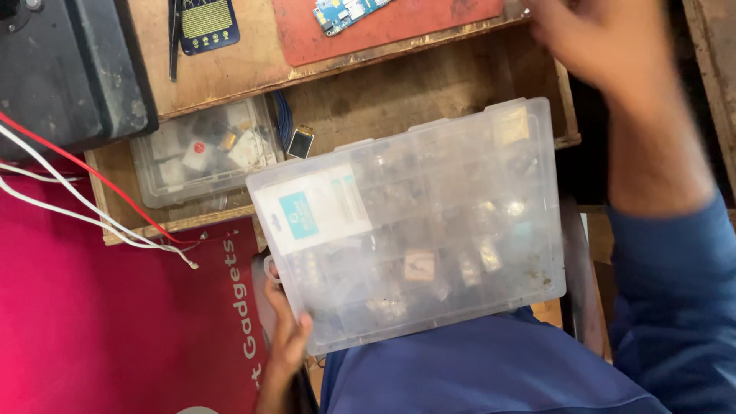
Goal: The person is repairing a mobile phone circuit board. They use a soldering iron to work on the board, then open a drawer to retrieve a small component from a plastic organizer. After closing the drawer, they apply a substance from a syringe to the board and continue soldering.
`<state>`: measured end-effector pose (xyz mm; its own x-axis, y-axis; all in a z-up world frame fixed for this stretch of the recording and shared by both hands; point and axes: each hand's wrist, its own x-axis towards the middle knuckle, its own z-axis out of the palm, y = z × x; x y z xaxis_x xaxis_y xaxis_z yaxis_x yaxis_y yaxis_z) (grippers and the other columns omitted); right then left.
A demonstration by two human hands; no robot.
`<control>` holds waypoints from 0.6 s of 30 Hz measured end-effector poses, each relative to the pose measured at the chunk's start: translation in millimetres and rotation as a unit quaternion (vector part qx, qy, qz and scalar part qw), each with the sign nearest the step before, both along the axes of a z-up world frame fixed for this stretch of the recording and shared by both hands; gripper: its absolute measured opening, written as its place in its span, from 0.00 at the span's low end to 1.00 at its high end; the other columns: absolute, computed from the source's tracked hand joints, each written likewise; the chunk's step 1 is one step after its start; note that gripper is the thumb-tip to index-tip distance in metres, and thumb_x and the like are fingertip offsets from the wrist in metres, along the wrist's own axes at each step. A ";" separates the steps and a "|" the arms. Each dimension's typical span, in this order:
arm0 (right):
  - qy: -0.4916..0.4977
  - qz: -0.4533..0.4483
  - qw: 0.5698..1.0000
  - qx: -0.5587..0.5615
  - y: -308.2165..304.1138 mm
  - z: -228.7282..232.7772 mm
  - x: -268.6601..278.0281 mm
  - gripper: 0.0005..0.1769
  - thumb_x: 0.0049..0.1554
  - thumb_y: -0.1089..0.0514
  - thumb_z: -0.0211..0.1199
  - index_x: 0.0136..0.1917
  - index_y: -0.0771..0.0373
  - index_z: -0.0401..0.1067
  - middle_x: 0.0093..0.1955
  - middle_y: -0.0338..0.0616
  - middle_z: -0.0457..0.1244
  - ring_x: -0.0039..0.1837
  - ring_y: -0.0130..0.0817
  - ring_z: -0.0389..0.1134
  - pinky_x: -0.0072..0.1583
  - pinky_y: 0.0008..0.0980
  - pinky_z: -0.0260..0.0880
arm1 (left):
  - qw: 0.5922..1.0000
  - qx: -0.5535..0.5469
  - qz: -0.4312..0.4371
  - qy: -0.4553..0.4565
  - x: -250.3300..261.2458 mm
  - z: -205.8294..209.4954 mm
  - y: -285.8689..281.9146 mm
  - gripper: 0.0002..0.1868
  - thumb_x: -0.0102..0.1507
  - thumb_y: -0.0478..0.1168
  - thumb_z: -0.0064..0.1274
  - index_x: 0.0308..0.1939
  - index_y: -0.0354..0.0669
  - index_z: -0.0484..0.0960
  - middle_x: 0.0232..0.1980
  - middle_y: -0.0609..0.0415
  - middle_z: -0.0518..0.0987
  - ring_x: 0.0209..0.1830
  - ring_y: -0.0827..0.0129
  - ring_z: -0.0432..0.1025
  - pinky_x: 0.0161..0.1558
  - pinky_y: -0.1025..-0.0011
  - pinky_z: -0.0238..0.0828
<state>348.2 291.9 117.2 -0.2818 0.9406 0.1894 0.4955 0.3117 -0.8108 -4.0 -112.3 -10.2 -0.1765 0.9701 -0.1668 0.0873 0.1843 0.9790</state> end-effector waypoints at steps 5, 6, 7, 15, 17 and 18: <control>-0.419 -0.021 0.895 -0.149 -152.4 24.1 78.4 0.35 0.57 0.44 0.67 0.70 0.66 0.69 0.43 0.51 0.72 0.46 0.39 0.75 0.48 0.36 0.76 | 0.996 0.034 -0.034 -0.071 9.9 10.3 -12.9 0.64 0.58 0.46 0.57 0.77 0.44 0.16 0.78 0.25 0.41 0.80 0.39 0.43 0.71 0.42 0.52; -0.404 0.025 0.867 -0.291 -165.8 11.4 88.3 0.42 0.56 0.39 0.66 0.75 0.62 0.62 0.47 0.51 0.73 0.49 0.40 0.76 0.51 0.38 0.76 | 0.995 0.043 -0.035 -0.087 10.8 9.7 -10.6 0.66 0.59 0.43 0.58 0.76 0.46 0.14 0.78 0.25 0.44 0.80 0.39 0.46 0.71 0.43 0.52; -0.381 0.068 0.817 -0.428 -176.4 -6.6 96.7 0.49 0.55 0.34 0.66 0.80 0.57 0.55 0.50 0.50 0.75 0.53 0.41 0.76 0.54 0.40 0.76 | 0.993 0.052 -0.035 -0.103 12.0 9.4 -9.0 0.67 0.59 0.40 0.60 0.76 0.48 0.12 0.78 0.24 0.47 0.79 0.39 0.49 0.72 0.44 0.53; -0.050 0.117 0.953 -0.274 -198.3 -65.3 103.6 0.49 0.61 0.44 0.57 0.85 0.69 0.42 0.71 0.68 0.57 0.71 0.52 0.62 0.67 0.47 0.65 | 0.991 0.114 0.015 0.074 8.1 23.6 39.9 0.50 0.62 0.43 0.60 0.77 0.45 0.40 0.74 0.36 0.59 0.74 0.54 0.59 0.71 0.54 0.59; 0.010 0.107 0.974 -0.199 -189.0 -61.3 84.7 0.46 0.64 0.47 0.55 0.84 0.71 0.41 0.78 0.69 0.52 0.78 0.53 0.55 0.73 0.50 0.57 | 0.979 0.138 0.067 0.135 12.4 33.4 55.0 0.40 0.65 0.45 0.57 0.75 0.43 0.51 0.75 0.40 0.61 0.73 0.58 0.61 0.73 0.55 0.59; 0.048 0.092 0.978 -0.181 -185.6 -61.3 73.6 0.44 0.66 0.49 0.54 0.85 0.70 0.41 0.80 0.68 0.52 0.80 0.53 0.53 0.76 0.51 0.55 | 0.975 0.162 0.095 0.117 17.2 38.0 61.9 0.34 0.69 0.46 0.56 0.73 0.42 0.55 0.77 0.41 0.60 0.75 0.58 0.59 0.76 0.56 0.56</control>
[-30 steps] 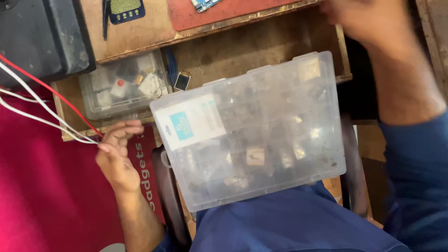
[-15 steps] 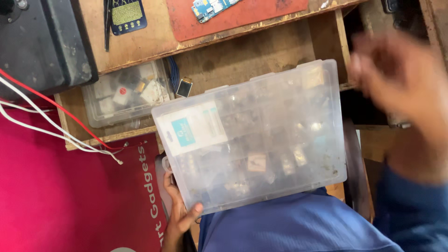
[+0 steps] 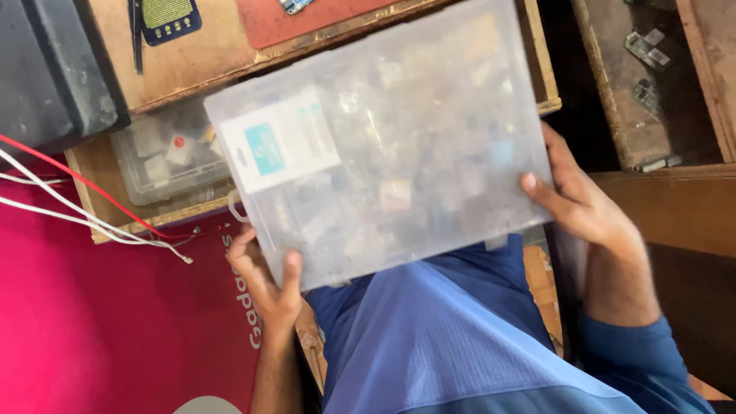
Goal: The person is repairing a mobile phone circuit board. They use a soldering iron to work on the board, then open a drawer to retrieve a small component from a plastic organizer. After closing the drawer, they apply a substance from a syringe to the board and continue soldering.
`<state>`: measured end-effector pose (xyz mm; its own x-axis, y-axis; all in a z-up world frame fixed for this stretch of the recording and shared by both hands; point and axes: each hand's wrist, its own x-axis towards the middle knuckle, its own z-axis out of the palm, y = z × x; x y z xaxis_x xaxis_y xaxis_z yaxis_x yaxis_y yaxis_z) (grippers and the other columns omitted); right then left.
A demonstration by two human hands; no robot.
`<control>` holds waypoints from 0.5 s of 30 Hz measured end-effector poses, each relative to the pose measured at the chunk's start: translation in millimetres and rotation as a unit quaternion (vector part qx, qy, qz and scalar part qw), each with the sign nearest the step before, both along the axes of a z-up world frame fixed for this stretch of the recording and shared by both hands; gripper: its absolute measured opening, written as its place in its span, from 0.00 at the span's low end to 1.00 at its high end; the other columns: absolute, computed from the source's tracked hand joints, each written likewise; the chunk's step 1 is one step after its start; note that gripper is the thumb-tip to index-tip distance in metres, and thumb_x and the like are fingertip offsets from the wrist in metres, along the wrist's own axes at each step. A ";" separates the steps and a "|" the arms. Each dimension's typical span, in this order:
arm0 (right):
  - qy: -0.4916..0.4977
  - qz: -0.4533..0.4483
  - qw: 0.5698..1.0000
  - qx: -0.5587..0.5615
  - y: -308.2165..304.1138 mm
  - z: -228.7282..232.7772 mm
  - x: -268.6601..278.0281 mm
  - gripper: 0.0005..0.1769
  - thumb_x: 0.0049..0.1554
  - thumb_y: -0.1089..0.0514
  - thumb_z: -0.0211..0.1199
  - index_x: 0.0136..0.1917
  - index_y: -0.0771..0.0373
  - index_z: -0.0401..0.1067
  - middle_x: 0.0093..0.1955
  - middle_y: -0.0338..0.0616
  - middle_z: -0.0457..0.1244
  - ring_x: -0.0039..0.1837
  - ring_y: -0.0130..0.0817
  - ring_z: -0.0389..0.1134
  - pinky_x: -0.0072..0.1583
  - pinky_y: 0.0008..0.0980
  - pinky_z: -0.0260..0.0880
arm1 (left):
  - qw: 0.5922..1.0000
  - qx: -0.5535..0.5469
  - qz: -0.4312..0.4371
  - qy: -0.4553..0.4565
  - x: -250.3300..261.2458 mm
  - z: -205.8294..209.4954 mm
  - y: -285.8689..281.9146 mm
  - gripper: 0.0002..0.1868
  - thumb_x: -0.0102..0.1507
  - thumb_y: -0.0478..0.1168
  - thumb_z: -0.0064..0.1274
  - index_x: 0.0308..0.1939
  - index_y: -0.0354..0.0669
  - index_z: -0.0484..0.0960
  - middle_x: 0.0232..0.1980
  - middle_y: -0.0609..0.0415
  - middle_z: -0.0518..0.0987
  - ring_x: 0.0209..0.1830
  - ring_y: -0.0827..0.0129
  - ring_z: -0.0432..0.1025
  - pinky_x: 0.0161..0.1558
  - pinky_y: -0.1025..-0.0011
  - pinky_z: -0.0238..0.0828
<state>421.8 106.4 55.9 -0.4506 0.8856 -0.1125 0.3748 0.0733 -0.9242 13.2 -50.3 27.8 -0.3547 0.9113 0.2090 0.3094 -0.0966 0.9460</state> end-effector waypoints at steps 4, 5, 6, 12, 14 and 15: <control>0.144 -0.058 0.988 -0.012 6.7 5.7 -19.6 0.44 0.65 0.55 0.56 0.87 0.67 0.43 0.80 0.65 0.53 0.80 0.50 0.55 0.76 0.48 0.54 | 0.991 0.030 0.122 -0.049 10.3 16.3 21.4 0.21 0.74 0.46 0.54 0.64 0.38 0.68 0.79 0.42 0.61 0.76 0.58 0.58 0.80 0.57 0.54; 0.191 -0.068 0.978 -0.050 5.4 8.0 -19.5 0.45 0.63 0.55 0.57 0.87 0.65 0.44 0.78 0.62 0.54 0.75 0.47 0.58 0.67 0.45 0.60 | 0.992 0.031 0.115 -0.030 12.9 21.3 21.9 0.20 0.73 0.46 0.54 0.63 0.38 0.69 0.79 0.43 0.60 0.76 0.59 0.58 0.79 0.57 0.54; 0.238 -0.080 0.964 -0.087 4.3 10.2 -18.7 0.46 0.62 0.55 0.58 0.87 0.64 0.44 0.76 0.59 0.55 0.70 0.44 0.62 0.57 0.43 0.67 | 0.994 0.033 0.106 -0.011 14.9 27.3 21.5 0.20 0.73 0.45 0.54 0.63 0.38 0.70 0.78 0.43 0.59 0.77 0.59 0.58 0.78 0.57 0.55; 0.345 -0.146 0.907 -0.191 -6.0 8.5 -14.6 0.24 0.66 0.59 0.54 0.74 0.65 0.59 0.49 0.55 0.65 0.37 0.39 0.70 0.32 0.37 0.70 | 0.997 0.053 0.055 -0.020 22.0 46.1 29.1 0.16 0.73 0.45 0.51 0.59 0.37 0.74 0.83 0.42 0.53 0.83 0.55 0.56 0.78 0.55 0.60; 0.332 -0.171 0.909 -0.187 -7.0 4.1 -14.9 0.15 0.69 0.61 0.53 0.66 0.70 0.64 0.41 0.54 0.65 0.34 0.38 0.69 0.30 0.34 0.67 | 0.997 0.053 0.045 0.017 22.1 45.9 32.4 0.14 0.74 0.45 0.50 0.54 0.37 0.75 0.84 0.41 0.53 0.85 0.52 0.53 0.81 0.52 0.57; 0.338 -0.174 0.906 -0.186 -6.1 3.3 -14.8 0.12 0.70 0.63 0.52 0.64 0.72 0.66 0.38 0.53 0.65 0.34 0.37 0.69 0.29 0.33 0.67 | 0.996 0.064 0.037 0.049 21.3 44.9 35.1 0.13 0.73 0.45 0.48 0.51 0.37 0.75 0.84 0.42 0.54 0.85 0.51 0.53 0.81 0.51 0.55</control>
<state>407.1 100.3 59.2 -0.2281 0.9450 -0.2345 -0.3452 -0.3037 -0.8880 34.5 -15.2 72.8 -0.3916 0.8470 0.3594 0.4108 -0.1886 0.8920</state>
